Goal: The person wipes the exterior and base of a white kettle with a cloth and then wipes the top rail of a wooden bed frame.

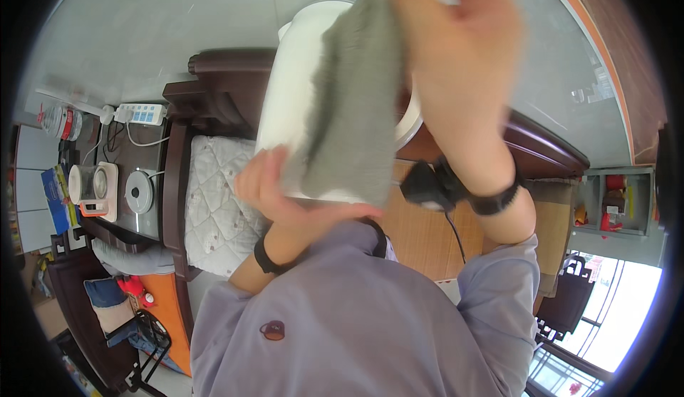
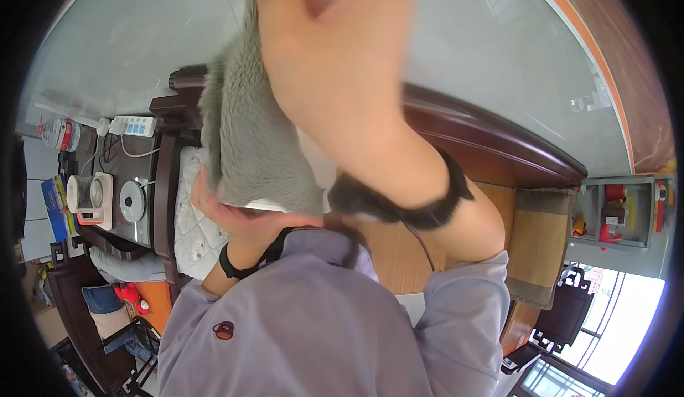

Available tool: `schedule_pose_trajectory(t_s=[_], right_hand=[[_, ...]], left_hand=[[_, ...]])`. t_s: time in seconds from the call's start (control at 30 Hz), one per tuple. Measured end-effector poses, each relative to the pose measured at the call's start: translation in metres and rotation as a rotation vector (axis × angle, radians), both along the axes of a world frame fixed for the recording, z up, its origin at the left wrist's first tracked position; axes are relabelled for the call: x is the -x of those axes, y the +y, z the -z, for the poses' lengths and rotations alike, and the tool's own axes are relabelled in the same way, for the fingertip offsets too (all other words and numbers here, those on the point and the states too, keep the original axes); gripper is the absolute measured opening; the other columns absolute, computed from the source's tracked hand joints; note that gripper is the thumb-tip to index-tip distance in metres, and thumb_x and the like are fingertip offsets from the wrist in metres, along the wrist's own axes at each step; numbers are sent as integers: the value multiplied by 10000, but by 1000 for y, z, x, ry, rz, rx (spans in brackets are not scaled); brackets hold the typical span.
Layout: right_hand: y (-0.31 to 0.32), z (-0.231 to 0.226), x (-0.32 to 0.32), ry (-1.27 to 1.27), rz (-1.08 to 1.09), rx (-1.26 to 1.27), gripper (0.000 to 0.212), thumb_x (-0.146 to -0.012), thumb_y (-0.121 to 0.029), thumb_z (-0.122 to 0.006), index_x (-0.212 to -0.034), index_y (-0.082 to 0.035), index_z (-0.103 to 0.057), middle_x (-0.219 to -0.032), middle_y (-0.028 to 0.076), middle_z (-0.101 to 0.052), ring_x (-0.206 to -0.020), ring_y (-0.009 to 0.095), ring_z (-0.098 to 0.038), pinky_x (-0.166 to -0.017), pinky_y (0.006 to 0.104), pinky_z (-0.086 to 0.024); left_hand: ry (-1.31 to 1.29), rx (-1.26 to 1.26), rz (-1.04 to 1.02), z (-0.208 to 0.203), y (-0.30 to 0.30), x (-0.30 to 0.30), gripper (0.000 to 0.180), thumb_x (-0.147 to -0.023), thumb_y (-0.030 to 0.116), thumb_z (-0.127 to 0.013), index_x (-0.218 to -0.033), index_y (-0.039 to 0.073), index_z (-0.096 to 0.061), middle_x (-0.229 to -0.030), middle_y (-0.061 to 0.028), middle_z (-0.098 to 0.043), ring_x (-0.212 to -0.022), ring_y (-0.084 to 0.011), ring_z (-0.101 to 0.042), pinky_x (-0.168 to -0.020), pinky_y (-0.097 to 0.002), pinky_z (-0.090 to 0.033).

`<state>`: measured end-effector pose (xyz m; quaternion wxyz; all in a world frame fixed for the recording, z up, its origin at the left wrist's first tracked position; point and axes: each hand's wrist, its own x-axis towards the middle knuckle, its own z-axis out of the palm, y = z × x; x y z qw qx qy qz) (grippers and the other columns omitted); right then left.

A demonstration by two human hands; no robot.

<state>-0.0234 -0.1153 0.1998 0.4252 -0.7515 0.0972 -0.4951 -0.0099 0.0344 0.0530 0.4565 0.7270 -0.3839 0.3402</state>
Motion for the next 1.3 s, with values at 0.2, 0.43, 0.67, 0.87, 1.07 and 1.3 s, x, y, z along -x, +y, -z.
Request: schedule_pose_trajectory(t_s=[0.2,0.43,0.67,0.87,1.07,1.3], right_hand=[[-23,54,7,432,197,175,151,-765,-158,-642,-861,-62,-576,-890,128,-537,-671,269,-536,-585,342,-447],[21,29,73,403,-156,572,251,-664,-54,-703,-898,-60,-611,-911,90,-536,-790,232,-547,-605,318,-458],[-7,41,73,312,-194,-464,141,-847,-7,-517,-987,-14,-524,-895,57,-615,-756,83,-569,-588,216,-462],[-22,65,82,508,144,-154,286,-788,48,-478,-1066,-17,-503,-906,119,-580,-774,189,-568,-632,278,-458],[-6,45,92,356,78,462,298,-655,91,-553,-930,-13,-599,-857,124,-565,-799,288,-562,-676,342,-475],[9,63,87,456,-137,380,203,-681,-6,-679,-869,-16,-605,-800,104,-579,-716,258,-578,-629,337,-488]], left_hand=[[-29,117,9,11,-7,-1,1172,-398,808,-647,-1203,8,-355,-1020,-128,-416,-899,-275,-416,-771,-373,-321],[-66,181,-62,17,-14,4,989,-454,797,-633,-1094,63,-457,-981,-81,-425,-872,-252,-404,-750,-360,-304],[-81,126,-28,-6,-14,2,933,-420,811,-628,-991,81,-521,-940,-71,-457,-843,-235,-429,-738,-346,-305],[-84,121,-17,-6,-13,0,944,-419,832,-604,-986,82,-515,-943,-74,-457,-840,-235,-432,-736,-340,-309],[-103,133,-36,-6,-15,1,944,-459,841,-575,-1003,73,-497,-945,-78,-452,-839,-234,-431,-728,-338,-316],[-82,172,19,1,-15,-2,997,-445,815,-612,-1070,53,-459,-1003,-93,-446,-881,-242,-422,-755,-335,-337]])
